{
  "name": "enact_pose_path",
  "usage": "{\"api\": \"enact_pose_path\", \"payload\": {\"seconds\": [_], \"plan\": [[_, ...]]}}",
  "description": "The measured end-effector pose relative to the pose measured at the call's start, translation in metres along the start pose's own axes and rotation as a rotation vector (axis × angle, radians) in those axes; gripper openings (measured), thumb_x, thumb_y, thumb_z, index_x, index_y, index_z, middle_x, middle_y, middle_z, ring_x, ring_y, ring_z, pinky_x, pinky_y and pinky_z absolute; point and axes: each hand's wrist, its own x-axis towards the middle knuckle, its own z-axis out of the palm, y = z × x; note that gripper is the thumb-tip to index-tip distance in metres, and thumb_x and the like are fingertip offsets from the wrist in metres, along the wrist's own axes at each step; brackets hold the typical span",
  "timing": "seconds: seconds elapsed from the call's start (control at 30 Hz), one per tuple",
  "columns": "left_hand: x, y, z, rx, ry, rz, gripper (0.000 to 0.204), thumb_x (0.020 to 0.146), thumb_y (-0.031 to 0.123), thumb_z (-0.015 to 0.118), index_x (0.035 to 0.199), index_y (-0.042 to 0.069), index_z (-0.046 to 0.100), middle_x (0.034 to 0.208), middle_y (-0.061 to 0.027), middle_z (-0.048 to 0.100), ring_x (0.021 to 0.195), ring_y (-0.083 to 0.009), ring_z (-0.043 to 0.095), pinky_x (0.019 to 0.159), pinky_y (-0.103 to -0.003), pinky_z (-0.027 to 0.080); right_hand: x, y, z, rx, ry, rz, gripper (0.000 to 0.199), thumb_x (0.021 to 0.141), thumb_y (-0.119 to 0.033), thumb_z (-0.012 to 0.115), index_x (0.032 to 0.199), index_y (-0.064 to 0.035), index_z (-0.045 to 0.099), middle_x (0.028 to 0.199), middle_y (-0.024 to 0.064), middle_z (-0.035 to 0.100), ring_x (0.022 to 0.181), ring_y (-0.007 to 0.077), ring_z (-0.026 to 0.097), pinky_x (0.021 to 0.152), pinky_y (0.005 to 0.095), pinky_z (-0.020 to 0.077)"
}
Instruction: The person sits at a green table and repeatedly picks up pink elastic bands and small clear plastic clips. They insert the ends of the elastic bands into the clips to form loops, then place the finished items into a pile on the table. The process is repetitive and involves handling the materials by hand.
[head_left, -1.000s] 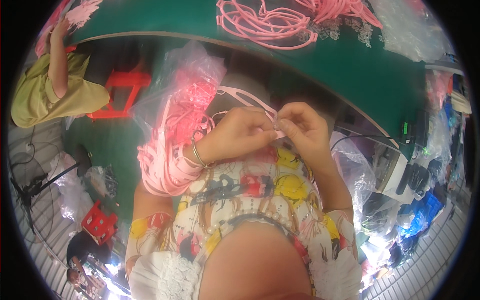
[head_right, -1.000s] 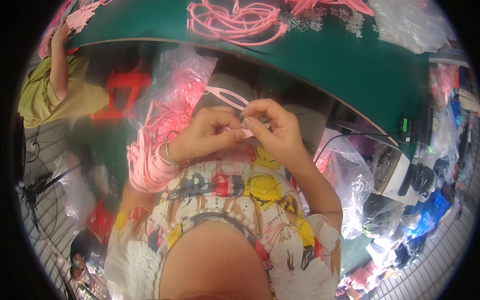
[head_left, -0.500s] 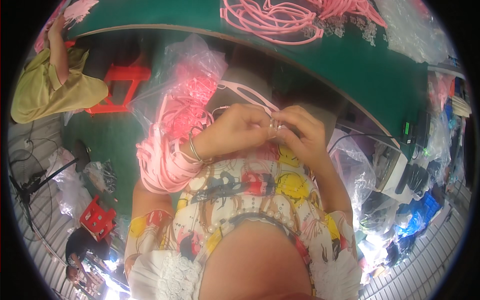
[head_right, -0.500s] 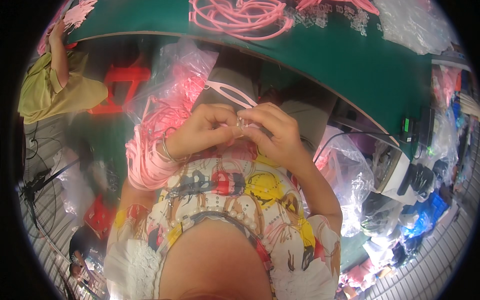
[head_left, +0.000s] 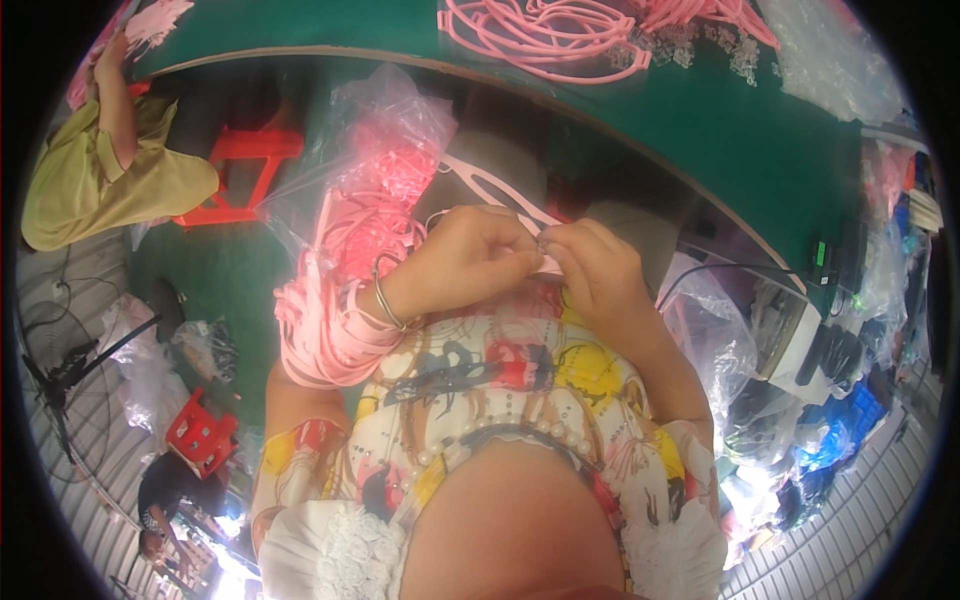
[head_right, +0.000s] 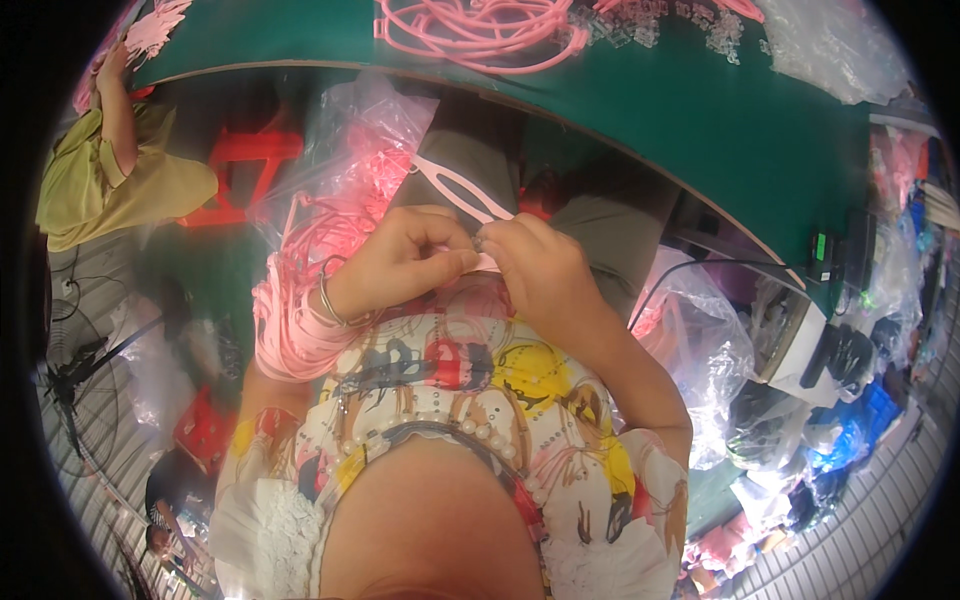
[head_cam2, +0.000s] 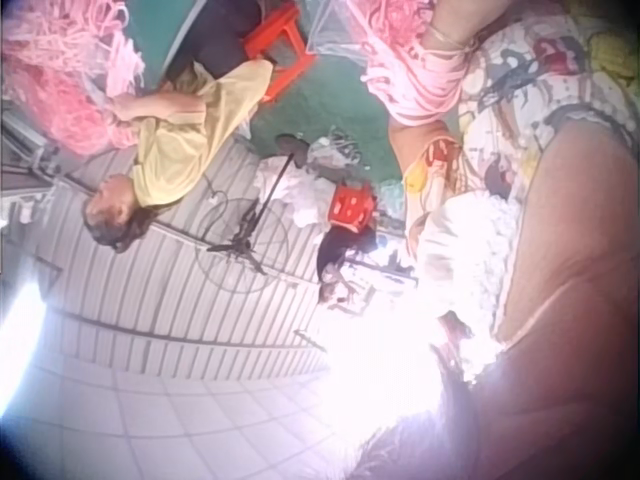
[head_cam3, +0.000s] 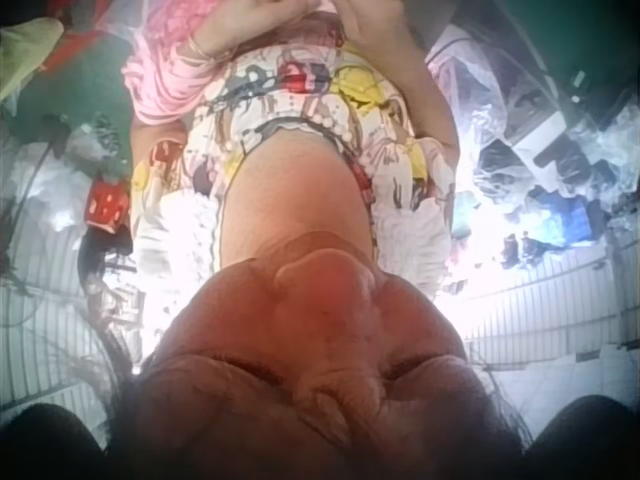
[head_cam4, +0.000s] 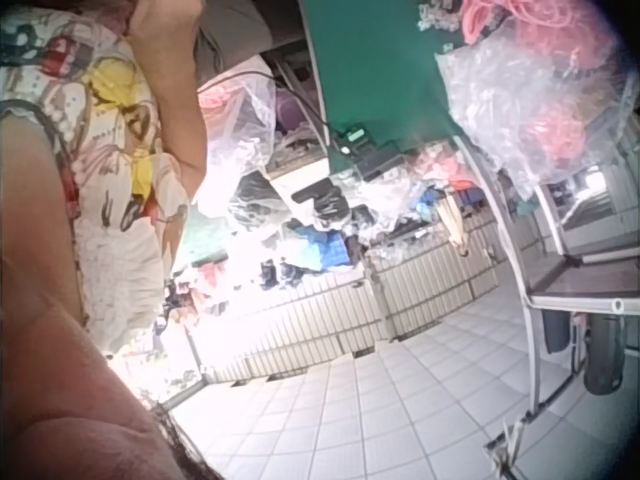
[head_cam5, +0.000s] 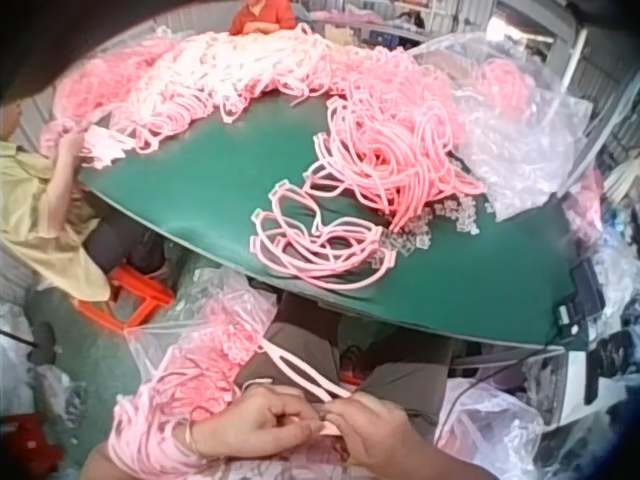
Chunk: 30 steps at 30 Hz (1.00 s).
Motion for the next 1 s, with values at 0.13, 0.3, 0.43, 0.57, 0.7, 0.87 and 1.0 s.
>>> {"api": "enact_pose_path", "payload": {"seconds": [0.13, 0.3, 0.43, 0.57, 0.7, 0.87, 1.0], "plan": [[-0.002, -0.002, -0.003, -0.026, 0.006, 0.025, 0.013, 0.085, 0.008, 0.061, 0.079, -0.003, 0.064, 0.074, -0.0034, 0.055, 0.063, -0.0088, 0.054, 0.054, -0.024, 0.042, 0.005, -0.002, -0.007, -0.051, -0.082, -0.074, 0.009, 0.081, -0.004, 0.06, 0.089, -0.0031, 0.061, 0.08, 0.0145, 0.058, 0.069, 0.0329, 0.059, 0.06, 0.0391, 0.0475], [-0.002, -0.004, -0.009, -0.304, -0.083, -0.099, 0.016, 0.084, 0.012, 0.058, 0.077, -0.002, 0.064, 0.067, -0.0017, 0.056, 0.057, -0.0076, 0.051, 0.05, -0.023, 0.039, 0.008, -0.001, -0.013, 0.023, -0.164, -0.12, 0.007, 0.079, -0.005, 0.061, 0.086, -0.0037, 0.06, 0.077, 0.0116, 0.058, 0.067, 0.0308, 0.057, 0.058, 0.0372, 0.0465], [0.001, -0.002, -0.014, -0.331, -0.174, -0.093, 0.014, 0.083, 0.008, 0.057, 0.079, -0.002, 0.063, 0.07, -0.0027, 0.055, 0.059, -0.0083, 0.051, 0.053, -0.022, 0.039, 0.008, 0.004, -0.013, 0.096, -0.217, -0.258, 0.008, 0.077, -0.006, 0.064, 0.083, -0.0041, 0.061, 0.073, 0.0112, 0.056, 0.064, 0.0302, 0.056, 0.056, 0.0362, 0.0457], [0.006, 0.0, -0.012, -0.231, -0.094, -0.011, 0.01, 0.084, 0.006, 0.057, 0.083, -0.003, 0.062, 0.085, -0.0062, 0.055, 0.069, -0.0102, 0.053, 0.061, -0.024, 0.043, 0.012, 0.012, -0.014, 0.104, -0.169, -0.154, 0.006, 0.081, -0.006, 0.063, 0.085, -0.0021, 0.063, 0.075, 0.0085, 0.06, 0.063, 0.0202, 0.058, 0.057, 0.0311, 0.046], [0.009, -0.001, 0.001, 0.022, 0.131, 0.25, 0.017, 0.08, 0.011, 0.063, 0.093, 0.002, 0.066, 0.085, -0.0087, 0.062, 0.081, -0.0169, 0.061, 0.068, -0.031, 0.049, 0.017, 0.01, -0.02, 0.526, -0.211, 0.465, 0.013, 0.087, -0.011, 0.062, 0.09, 0.0014, 0.064, 0.08, 0.0048, 0.065, 0.071, 0.0074, 0.057, 0.062, 0.0243, 0.0462], [0.009, -0.007, -0.006, 0.191, 0.049, 0.308, 0.019, 0.081, 0.004, 0.064, 0.1, 0.0, 0.067, 0.098, -0.0114, 0.063, 0.087, -0.0189, 0.061, 0.069, -0.028, 0.049, 0.019, 0.018, -0.023, 0.537, -0.313, 0.476, 0.016, 0.088, -0.014, 0.06, 0.086, 0.0016, 0.063, 0.072, 0.0037, 0.062, 0.063, 0.0076, 0.056, 0.056, 0.0235, 0.0454], [0.009, -0.008, -0.005, 0.248, 0.133, 0.381, 0.022, 0.08, 0.005, 0.066, 0.101, 0.001, 0.068, 0.096, -0.0112, 0.066, 0.086, -0.0218, 0.063, 0.07, -0.031, 0.049, 0.03, 0.019, -0.035, 0.414, -0.548, 0.458, 0.017, 0.089, -0.014, 0.057, 0.086, 0.0006, 0.063, 0.066, 0.0012, 0.058, 0.055, 0.0059, 0.052, 0.049, 0.022, 0.0413]]}}
